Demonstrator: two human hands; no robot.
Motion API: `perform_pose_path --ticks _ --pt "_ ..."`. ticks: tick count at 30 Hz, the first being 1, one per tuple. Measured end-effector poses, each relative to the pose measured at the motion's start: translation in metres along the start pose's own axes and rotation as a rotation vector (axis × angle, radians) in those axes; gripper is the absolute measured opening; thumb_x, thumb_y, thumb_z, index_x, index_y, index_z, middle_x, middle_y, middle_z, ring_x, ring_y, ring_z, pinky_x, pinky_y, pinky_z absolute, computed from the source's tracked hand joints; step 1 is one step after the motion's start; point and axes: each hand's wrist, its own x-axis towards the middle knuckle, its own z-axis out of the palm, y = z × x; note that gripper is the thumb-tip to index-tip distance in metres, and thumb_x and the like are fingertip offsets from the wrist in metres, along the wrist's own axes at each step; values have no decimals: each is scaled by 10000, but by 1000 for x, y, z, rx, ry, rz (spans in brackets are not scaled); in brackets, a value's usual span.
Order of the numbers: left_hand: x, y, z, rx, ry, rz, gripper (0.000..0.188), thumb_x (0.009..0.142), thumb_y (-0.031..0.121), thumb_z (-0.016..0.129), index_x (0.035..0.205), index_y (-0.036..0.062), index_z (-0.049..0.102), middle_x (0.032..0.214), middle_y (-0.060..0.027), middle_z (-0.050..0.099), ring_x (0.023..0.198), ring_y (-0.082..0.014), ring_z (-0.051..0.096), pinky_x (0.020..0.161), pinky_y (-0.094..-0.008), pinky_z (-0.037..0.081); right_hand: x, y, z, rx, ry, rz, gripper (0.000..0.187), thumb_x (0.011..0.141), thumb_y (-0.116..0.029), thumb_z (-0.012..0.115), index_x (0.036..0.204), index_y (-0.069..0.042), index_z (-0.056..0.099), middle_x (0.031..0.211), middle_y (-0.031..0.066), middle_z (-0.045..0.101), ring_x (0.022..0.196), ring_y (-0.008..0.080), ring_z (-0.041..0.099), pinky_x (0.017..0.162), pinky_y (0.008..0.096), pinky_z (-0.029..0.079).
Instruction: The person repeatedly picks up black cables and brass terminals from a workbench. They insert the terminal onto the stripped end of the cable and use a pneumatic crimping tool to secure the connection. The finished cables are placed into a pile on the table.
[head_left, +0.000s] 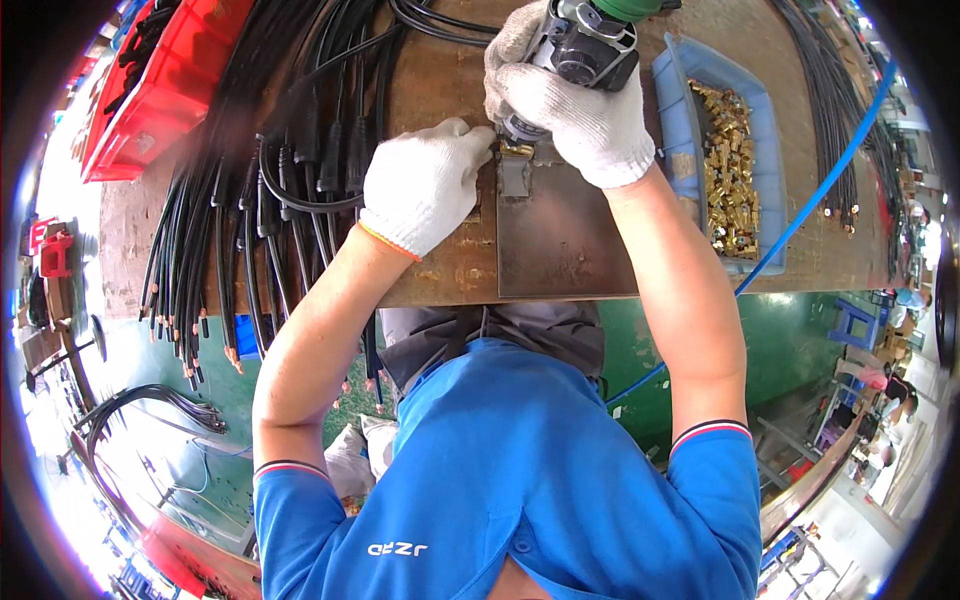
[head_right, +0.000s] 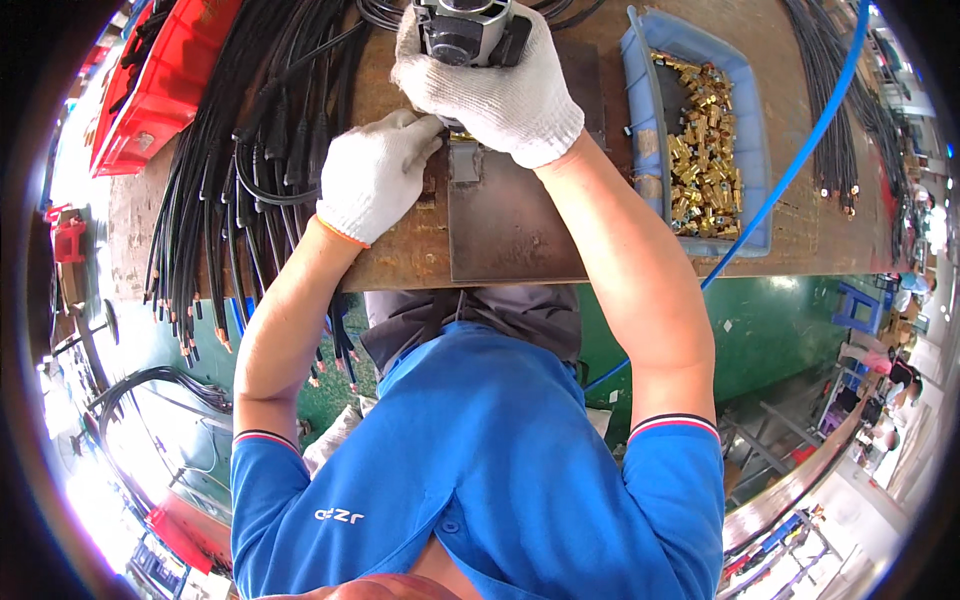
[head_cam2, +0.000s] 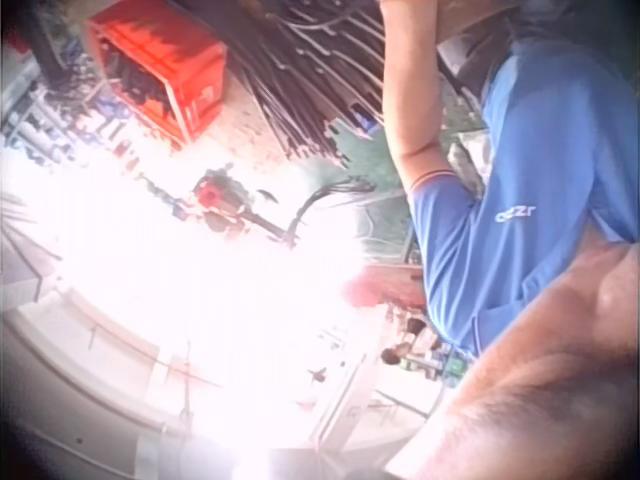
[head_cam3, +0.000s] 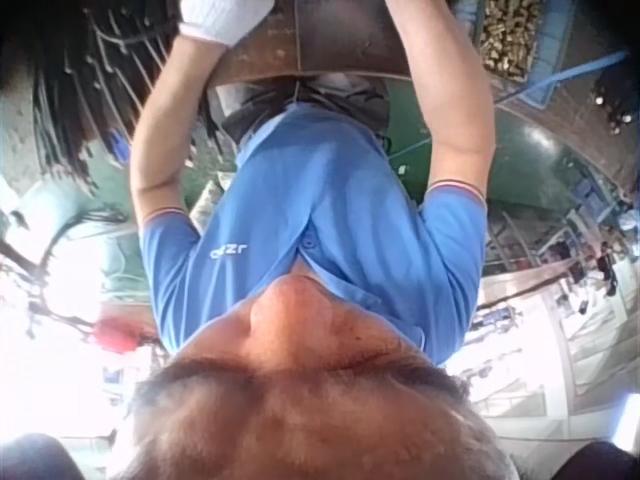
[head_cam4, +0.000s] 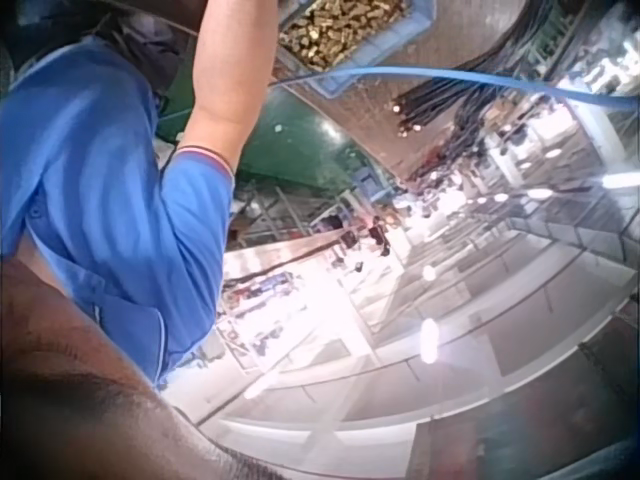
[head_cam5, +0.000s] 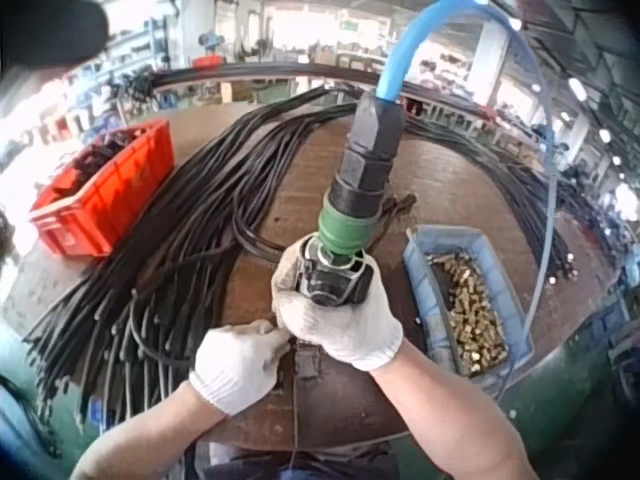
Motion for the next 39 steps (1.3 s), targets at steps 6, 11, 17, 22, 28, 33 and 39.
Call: perform_pose_path --ticks 6,11,17,22,28,33,39 --pt "-1 0 1 -23 2 4 299 917 92 699 1203 151 763 954 -126 730 895 -344 746 779 -452 592 0 12 -1 181 98 80 206 858 41 758 1030 -23 664 933 110 698 797 210 697 721 334 575" --pt "-1 1 3 -19 39 22 222 903 86 695 1112 134 749 923 -116 716 870 -345 741 757 -453 590 -3 14 -7 310 105 171 184 886 65 705 1031 -26 639 939 126 706 786 218 709 708 360 601" --pt "0 -1 4 -31 96 47 123 936 152 699 1048 132 747 901 -110 708 840 -346 739 733 -453 588 -10 -15 3 -196 94 -41 216 875 35 786 1080 12 723 973 134 794 787 209 774 713 340 639" --pt "-3 -2 -1 13 38 -17 204 979 218 698 1142 129 783 1002 -142 753 911 -364 746 789 -451 594 0 -82 2 42 226 -161 181 890 62 676 1030 -45 636 928 142 714 734 231 717 665 381 627" --pt "-14 15 -54 -239 1 -66 222 957 203 719 1086 42 802 969 -195 756 921 -396 743 805 -455 581 -36 -164 -121 -223 659 -10 254 962 -258 762 1020 -20 694 866 99 719 744 213 716 649 332 584" --pt "-27 39 -74 -282 -50 -19 204 904 174 748 1037 35 813 897 -196 741 858 -386 742 771 -443 579 -80 -153 -189 -750 856 427 239 901 -239 849 967 -86 677 716 10 662 568 121 624 541 296 528" --pt "-37 41 -80 -220 17 16 183 889 174 770 1022 60 822 872 -179 736 832 -371 743 748 -437 583 -110 -132 -242 -1593 682 648 598 836 -435 849 1237 -10 720 1046 182 794 956 346 761 897 456 563"
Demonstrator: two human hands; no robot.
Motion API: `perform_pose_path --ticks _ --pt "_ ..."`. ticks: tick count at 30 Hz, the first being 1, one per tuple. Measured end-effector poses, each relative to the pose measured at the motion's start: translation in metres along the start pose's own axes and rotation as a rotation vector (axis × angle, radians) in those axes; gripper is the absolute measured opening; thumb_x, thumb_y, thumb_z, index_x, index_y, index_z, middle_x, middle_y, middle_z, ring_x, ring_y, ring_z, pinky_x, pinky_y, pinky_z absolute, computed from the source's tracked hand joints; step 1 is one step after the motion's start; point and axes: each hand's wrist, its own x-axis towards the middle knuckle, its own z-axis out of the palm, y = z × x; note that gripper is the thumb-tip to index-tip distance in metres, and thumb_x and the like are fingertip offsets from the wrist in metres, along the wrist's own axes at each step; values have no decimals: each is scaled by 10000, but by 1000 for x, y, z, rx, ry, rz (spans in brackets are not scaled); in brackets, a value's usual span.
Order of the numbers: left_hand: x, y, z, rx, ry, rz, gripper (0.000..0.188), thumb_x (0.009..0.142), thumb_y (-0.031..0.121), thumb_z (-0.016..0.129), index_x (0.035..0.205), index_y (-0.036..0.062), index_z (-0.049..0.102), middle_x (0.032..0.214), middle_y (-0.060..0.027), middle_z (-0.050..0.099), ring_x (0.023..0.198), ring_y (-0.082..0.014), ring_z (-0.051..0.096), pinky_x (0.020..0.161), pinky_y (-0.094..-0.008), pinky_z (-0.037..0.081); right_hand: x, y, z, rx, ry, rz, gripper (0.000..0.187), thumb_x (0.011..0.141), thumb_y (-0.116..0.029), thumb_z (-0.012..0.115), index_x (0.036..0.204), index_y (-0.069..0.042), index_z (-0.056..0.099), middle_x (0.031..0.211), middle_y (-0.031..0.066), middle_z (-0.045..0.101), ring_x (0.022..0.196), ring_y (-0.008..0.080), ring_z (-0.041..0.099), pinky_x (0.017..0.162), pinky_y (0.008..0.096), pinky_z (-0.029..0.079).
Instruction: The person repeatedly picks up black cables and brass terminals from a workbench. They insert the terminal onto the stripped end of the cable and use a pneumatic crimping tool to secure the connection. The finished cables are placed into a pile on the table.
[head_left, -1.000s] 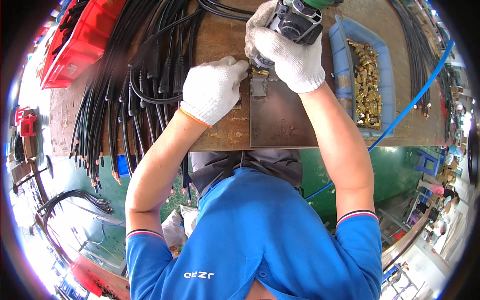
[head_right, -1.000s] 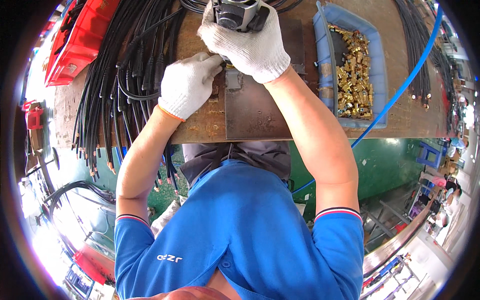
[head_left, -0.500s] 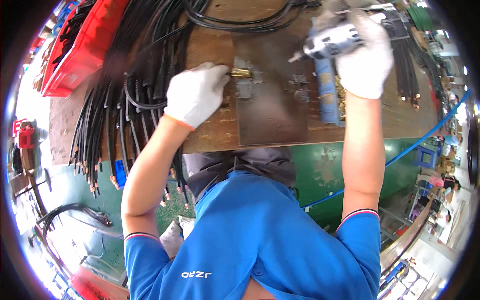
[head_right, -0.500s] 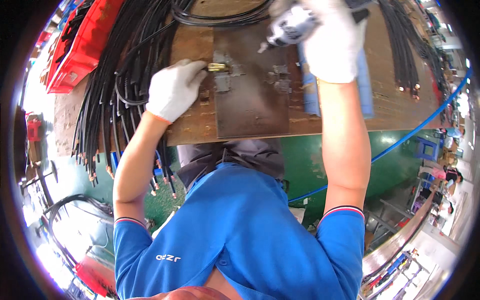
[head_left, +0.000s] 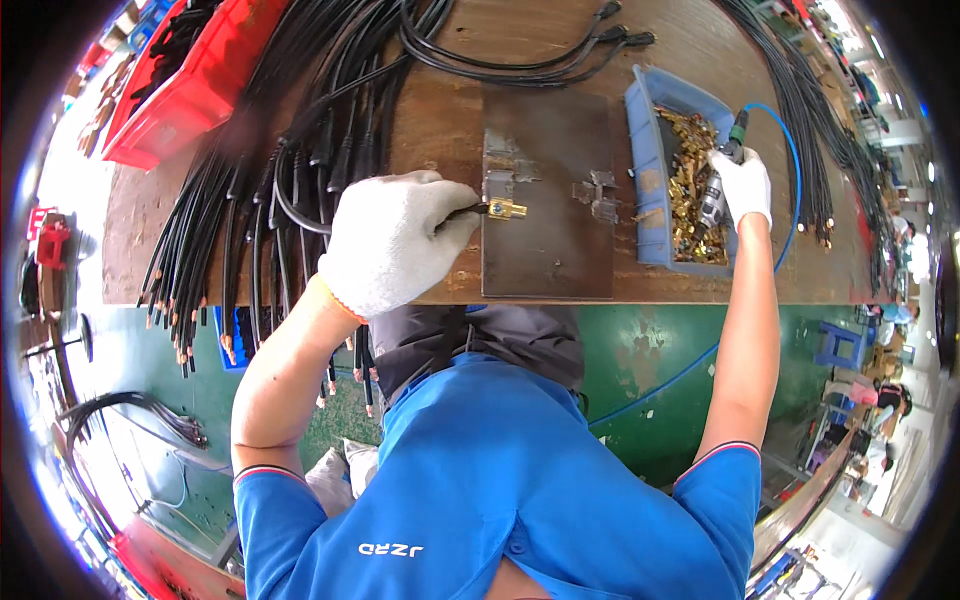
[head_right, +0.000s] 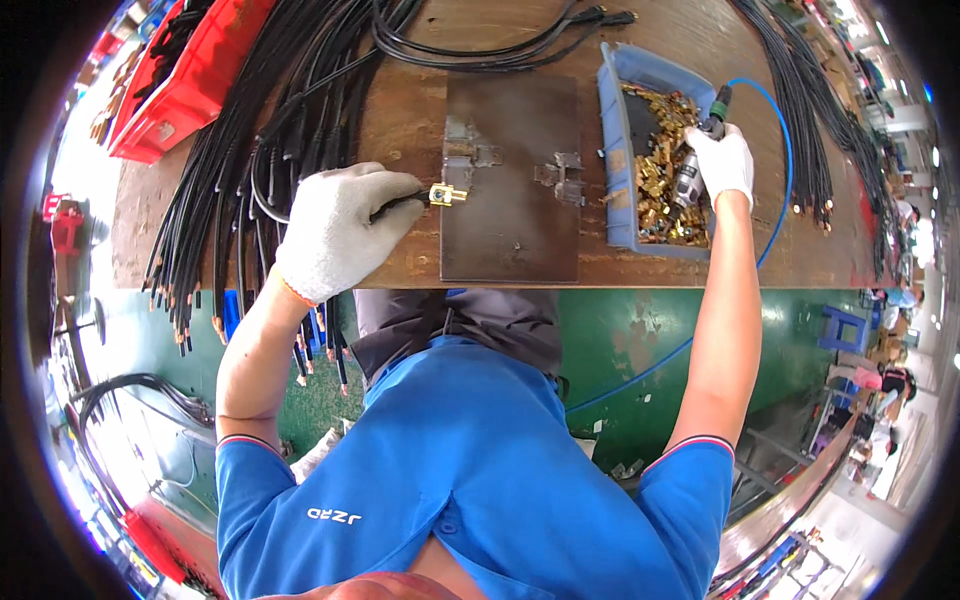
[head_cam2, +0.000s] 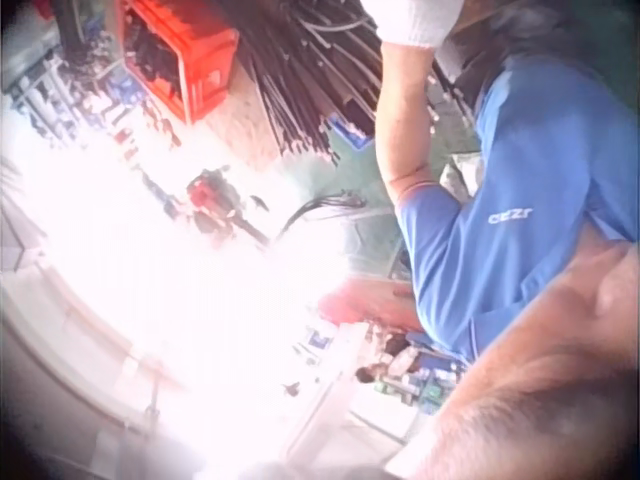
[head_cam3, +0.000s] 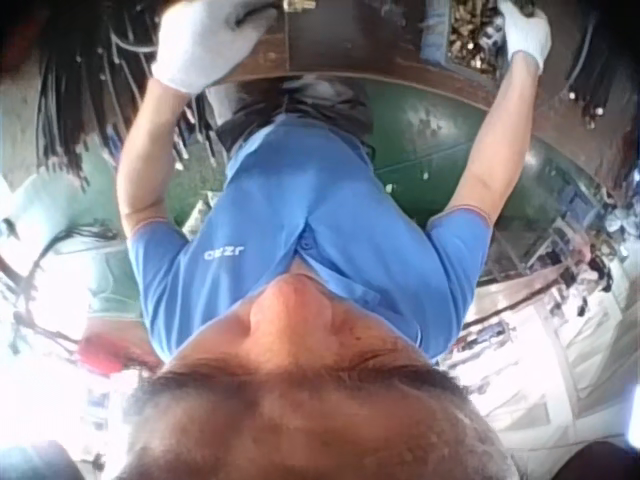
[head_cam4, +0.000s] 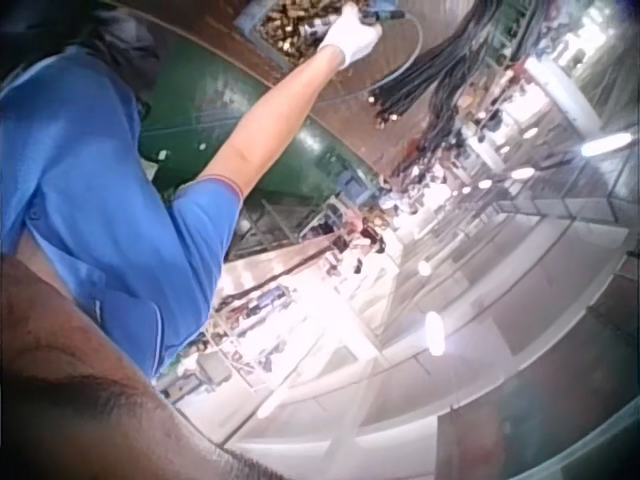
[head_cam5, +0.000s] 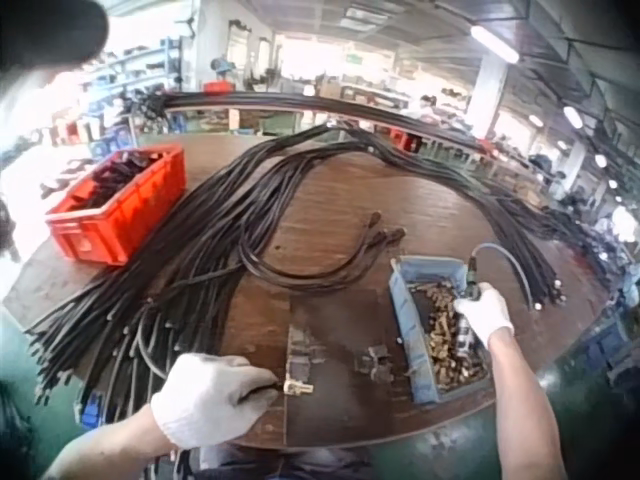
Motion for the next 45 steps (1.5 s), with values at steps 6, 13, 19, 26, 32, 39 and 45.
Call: perform_pose_path --ticks 6,13,19,26,32,39,45 --pt "-2 6 -1 53 57 -2 174 888 183 783 1015 70 817 854 -158 731 811 -354 744 730 -428 582 -73 -109 -15 -149 429 -425 496 961 -430 780 1273 -48 729 1188 170 761 1126 350 726 1006 447 550" --pt "3 13 2 63 59 -4 183 894 191 788 1031 72 804 829 -155 712 784 -350 735 712 -426 578 -200 -188 31 978 -726 -329 264 1079 -178 686 1272 0 721 1132 39 742 1004 95 666 904 266 547" --pt "1 10 9 43 21 62 213 915 199 776 1081 66 764 804 -133 676 755 -351 712 682 -439 560 -207 -179 47 1065 -623 -349 233 1079 -140 671 1243 16 729 1069 35 749 1002 82 673 891 252 546" --pt "0 11 2 186 -31 230 214 905 208 782 1072 81 743 808 -94 651 795 -328 700 688 -447 553 -207 -170 48 1349 -865 -80 234 1088 -165 659 1192 28 739 920 37 729 685 75 660 602 249 537" --pt "-1 -3 -21 51 53 130 258 926 122 747 1172 48 775 1023 -131 752 983 -334 734 860 -410 589 -200 -191 32 1208 -752 -83 224 1090 -147 635 1177 31 738 893 47 732 654 87 652 584 259 541" --pt "-41 -62 -95 205 236 -148 392 930 -71 596 1280 24 747 1244 -181 726 1130 -311 729 1004 -374 556 -157 -183 14 1520 -623 -105 280 1078 -217 645 1149 34 748 810 98 726 590 145 650 493 287 517" --pt "-42 -70 -72 392 90 -218 571 869 139 775 1424 196 656 1235 -146 688 1177 -383 671 1007 -486 553 -154 -175 6 1629 -635 -81 303 1083 -232 631 1154 40 744 796 77 699 565 143 598 474 304 476"
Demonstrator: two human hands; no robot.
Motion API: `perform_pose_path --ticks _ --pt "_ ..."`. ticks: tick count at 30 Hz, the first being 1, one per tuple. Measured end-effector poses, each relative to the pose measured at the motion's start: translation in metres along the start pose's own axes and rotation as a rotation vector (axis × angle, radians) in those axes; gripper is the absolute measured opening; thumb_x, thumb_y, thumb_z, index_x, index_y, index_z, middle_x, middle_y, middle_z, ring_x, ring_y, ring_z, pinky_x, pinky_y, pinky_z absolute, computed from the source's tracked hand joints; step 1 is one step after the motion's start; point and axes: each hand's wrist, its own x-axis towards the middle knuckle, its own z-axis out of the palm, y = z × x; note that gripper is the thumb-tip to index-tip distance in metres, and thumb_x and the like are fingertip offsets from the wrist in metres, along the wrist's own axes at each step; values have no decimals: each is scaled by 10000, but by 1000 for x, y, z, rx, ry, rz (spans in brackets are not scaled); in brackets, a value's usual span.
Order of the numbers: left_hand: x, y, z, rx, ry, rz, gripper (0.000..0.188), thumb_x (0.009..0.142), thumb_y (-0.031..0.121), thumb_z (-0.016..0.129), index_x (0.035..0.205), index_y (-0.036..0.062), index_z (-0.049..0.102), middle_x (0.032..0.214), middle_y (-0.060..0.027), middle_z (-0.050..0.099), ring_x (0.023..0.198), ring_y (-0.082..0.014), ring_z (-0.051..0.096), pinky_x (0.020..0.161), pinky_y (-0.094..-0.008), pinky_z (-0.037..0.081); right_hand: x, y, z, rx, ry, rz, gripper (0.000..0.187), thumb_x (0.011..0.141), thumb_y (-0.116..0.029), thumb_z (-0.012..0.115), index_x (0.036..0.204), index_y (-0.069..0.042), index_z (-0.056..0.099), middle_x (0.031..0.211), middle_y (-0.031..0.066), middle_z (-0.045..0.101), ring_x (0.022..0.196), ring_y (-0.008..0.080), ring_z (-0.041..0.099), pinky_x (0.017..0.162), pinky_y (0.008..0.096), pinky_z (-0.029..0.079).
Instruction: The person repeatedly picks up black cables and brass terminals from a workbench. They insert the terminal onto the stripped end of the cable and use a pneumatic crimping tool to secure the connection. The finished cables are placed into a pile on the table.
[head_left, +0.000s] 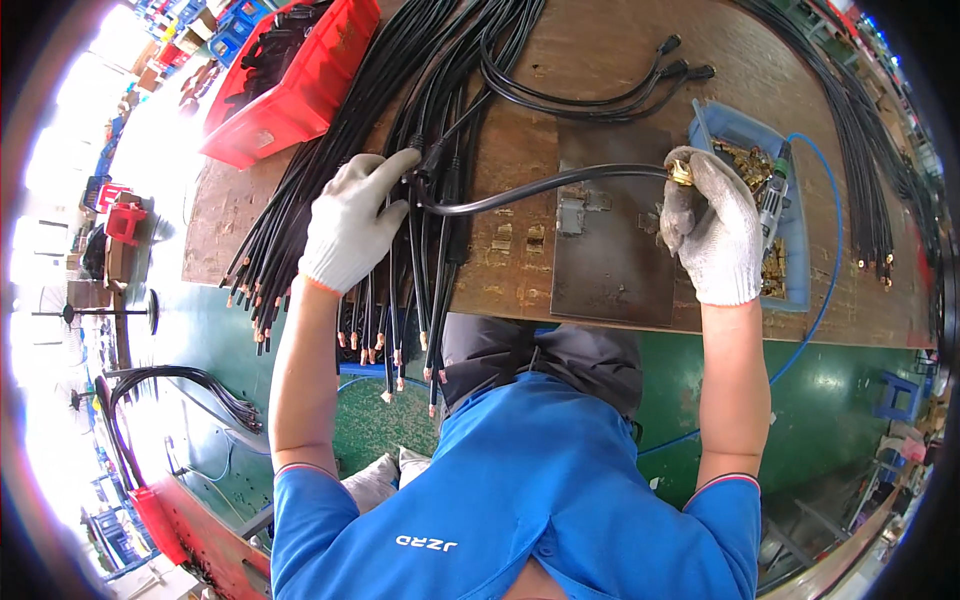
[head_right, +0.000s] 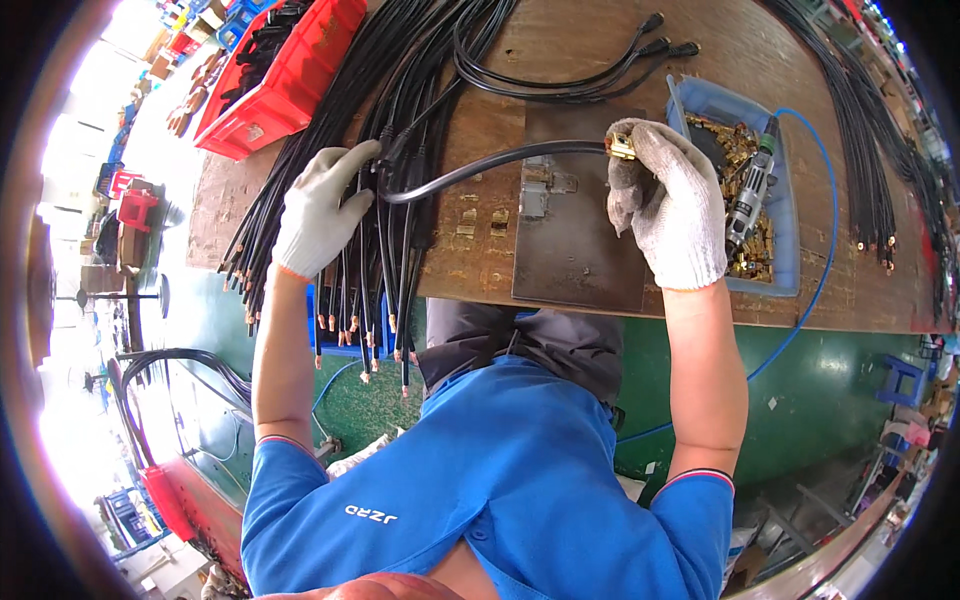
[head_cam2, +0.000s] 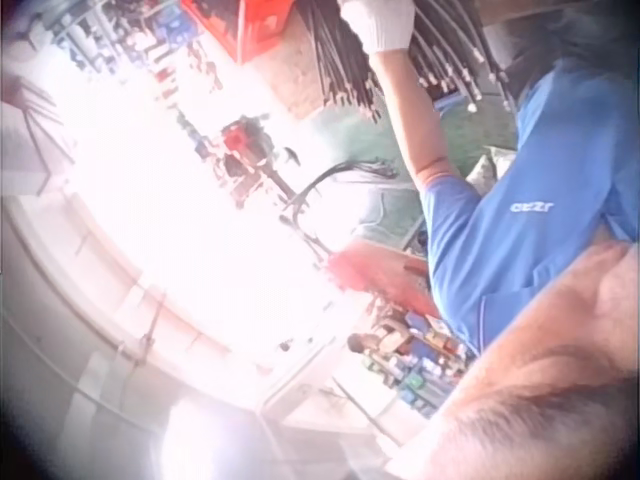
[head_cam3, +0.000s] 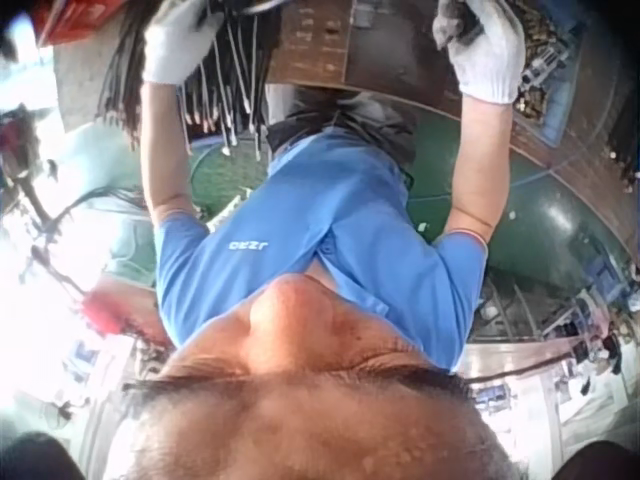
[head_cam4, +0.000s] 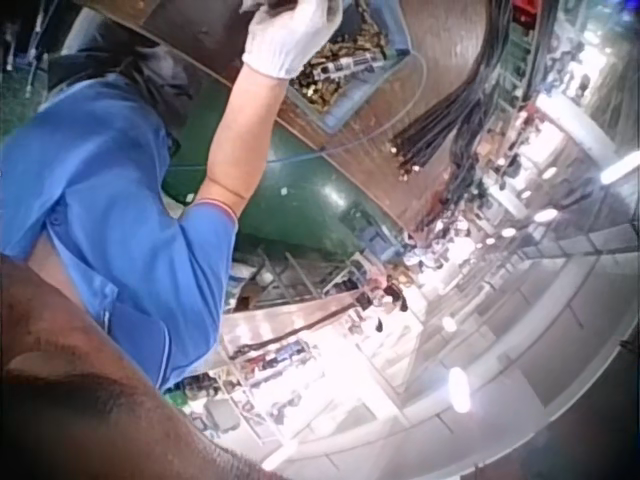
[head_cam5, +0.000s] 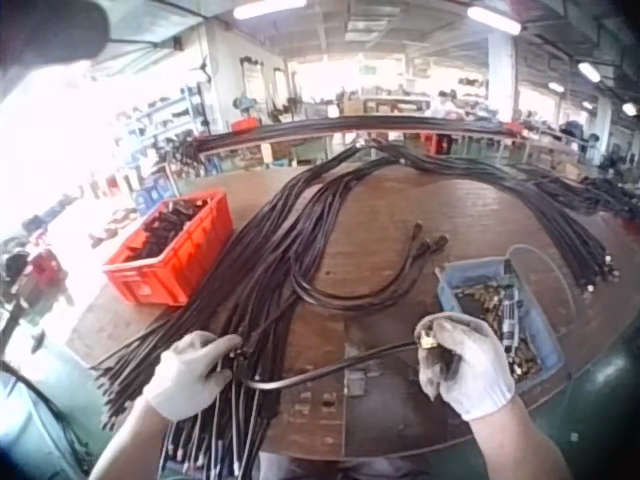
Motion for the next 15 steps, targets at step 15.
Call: perform_pose_path --ticks 15 --pt "47 50 53 -59 -110 528 358 836 147 809 1193 140 772 1108 -97 706 1110 -360 655 975 -478 521 -72 -25 -57 72 163 -79 327 1070 -302 657 1161 3 734 727 45 630 533 134 524 458 287 411"
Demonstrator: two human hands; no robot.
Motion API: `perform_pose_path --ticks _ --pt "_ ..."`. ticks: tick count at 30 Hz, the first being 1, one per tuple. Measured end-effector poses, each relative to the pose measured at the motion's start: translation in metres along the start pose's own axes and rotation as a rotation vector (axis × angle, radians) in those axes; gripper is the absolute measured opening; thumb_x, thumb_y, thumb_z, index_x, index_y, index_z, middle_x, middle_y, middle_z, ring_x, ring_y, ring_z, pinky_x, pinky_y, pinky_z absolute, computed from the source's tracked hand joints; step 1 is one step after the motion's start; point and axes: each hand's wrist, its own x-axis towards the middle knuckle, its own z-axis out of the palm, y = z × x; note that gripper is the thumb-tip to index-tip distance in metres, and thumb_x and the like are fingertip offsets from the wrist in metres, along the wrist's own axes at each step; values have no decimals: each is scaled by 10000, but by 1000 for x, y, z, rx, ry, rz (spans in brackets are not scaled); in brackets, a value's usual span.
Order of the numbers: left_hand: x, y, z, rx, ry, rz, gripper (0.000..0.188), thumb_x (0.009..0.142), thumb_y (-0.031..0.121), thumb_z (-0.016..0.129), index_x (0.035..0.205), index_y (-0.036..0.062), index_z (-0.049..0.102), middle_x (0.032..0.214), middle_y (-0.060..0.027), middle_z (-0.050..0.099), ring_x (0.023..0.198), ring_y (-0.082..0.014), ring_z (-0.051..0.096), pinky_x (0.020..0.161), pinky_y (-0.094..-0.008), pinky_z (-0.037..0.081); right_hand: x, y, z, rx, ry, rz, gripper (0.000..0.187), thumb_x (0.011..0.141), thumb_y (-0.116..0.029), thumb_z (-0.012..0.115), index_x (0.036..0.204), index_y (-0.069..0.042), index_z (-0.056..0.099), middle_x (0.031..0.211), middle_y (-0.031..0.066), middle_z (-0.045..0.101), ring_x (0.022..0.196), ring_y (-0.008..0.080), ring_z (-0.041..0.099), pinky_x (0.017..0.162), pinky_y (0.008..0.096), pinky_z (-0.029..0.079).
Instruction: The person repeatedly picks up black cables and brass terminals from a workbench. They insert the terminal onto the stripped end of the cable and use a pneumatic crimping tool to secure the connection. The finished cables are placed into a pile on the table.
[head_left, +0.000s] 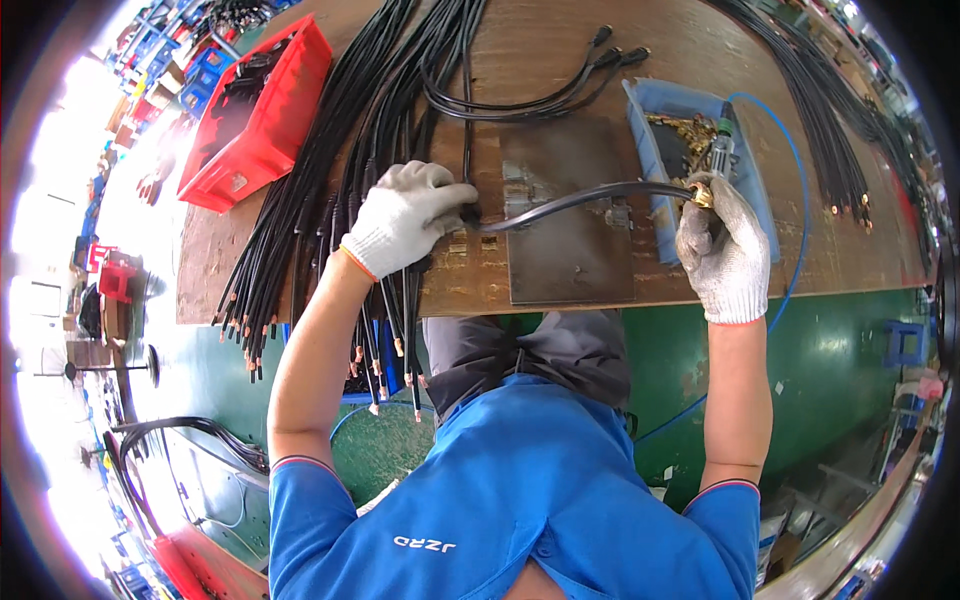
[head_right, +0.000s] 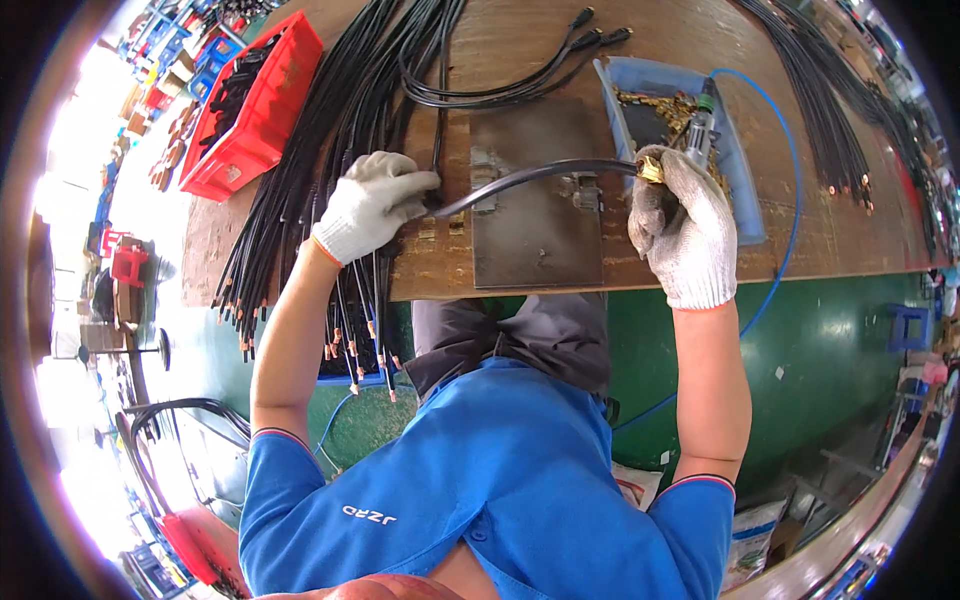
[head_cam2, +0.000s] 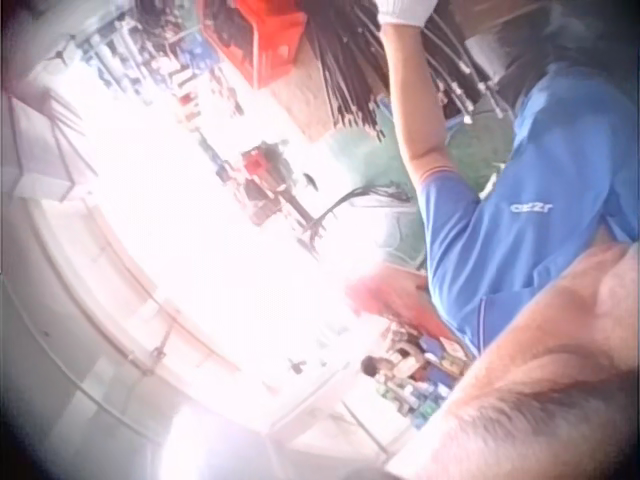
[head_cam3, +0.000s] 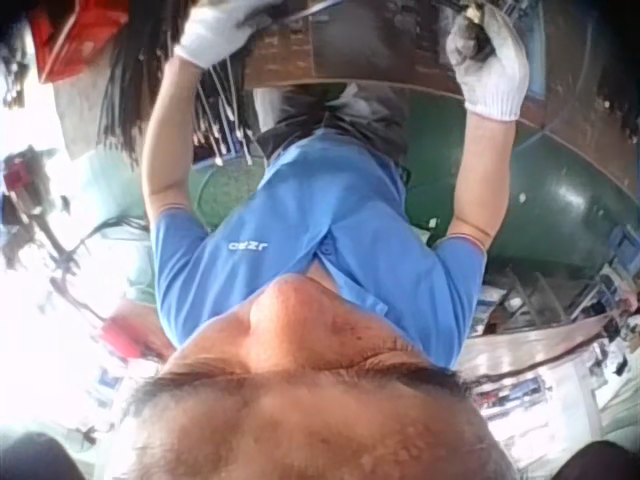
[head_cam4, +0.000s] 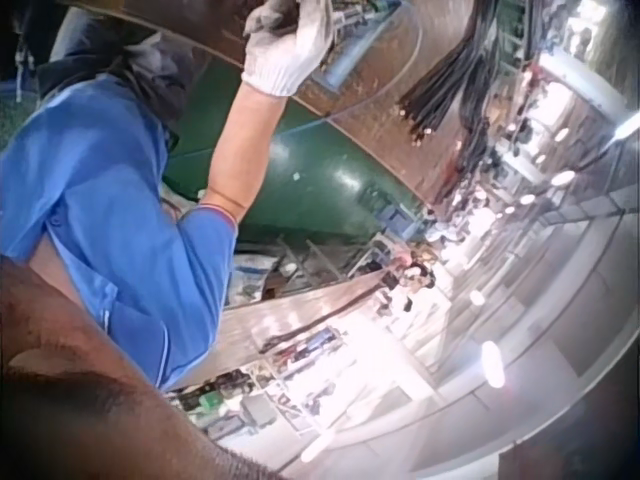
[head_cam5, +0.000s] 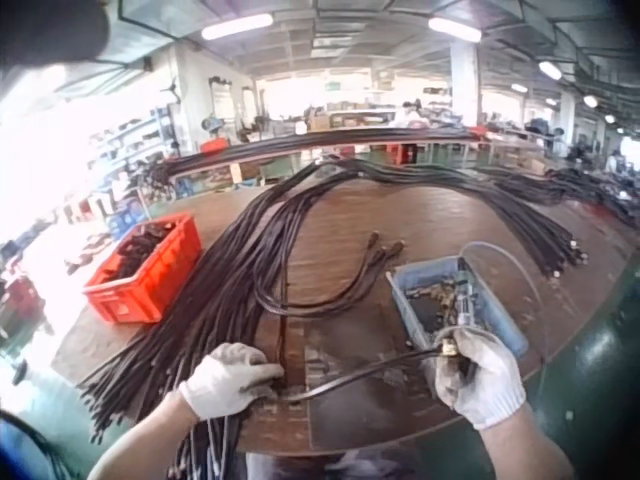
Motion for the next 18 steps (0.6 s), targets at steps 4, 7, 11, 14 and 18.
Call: perform_pose_path --ticks 4,7,11,14,18 --pt "14 8 19 -34 -39 -8 417 817 149 827 1228 169 760 1182 -100 686 1127 -365 643 969 -493 521 -16 -5 -17 23 66 -11 311 1061 -287 678 1174 -2 730 762 55 640 566 130 533 494 297 422" --pt "25 10 22 37 -17 59 463 788 125 831 1243 174 755 1192 -98 680 1138 -364 636 997 -486 508 -22 -7 -24 76 88 10 312 1062 -277 680 1193 4 721 786 66 653 591 136 547 518 318 436" --pt "27 30 6 -111 21 120 485 763 124 846 1239 141 757 1188 -102 684 1171 -358 628 1042 -468 484 -32 -17 -24 -18 66 -115 322 1069 -259 673 1209 28 707 810 92 675 621 146 586 534 328 473" --pt "20 48 -14 -206 35 126 441 794 142 843 1221 105 738 1222 -123 695 1156 -372 650 1023 -471 512 -42 -21 -17 -167 43 -130 309 1066 -229 670 1213 41 704 842 109 702 657 153 637 561 314 528" --pt "7 63 -23 -404 59 118 442 807 110 817 1223 16 700 1160 -165 717 982 -383 690 893 -440 559 -57 -21 15 -416 -66 -55 241 1045 -133 693 1197 54 707 915 112 741 713 129 681 613 281 565"
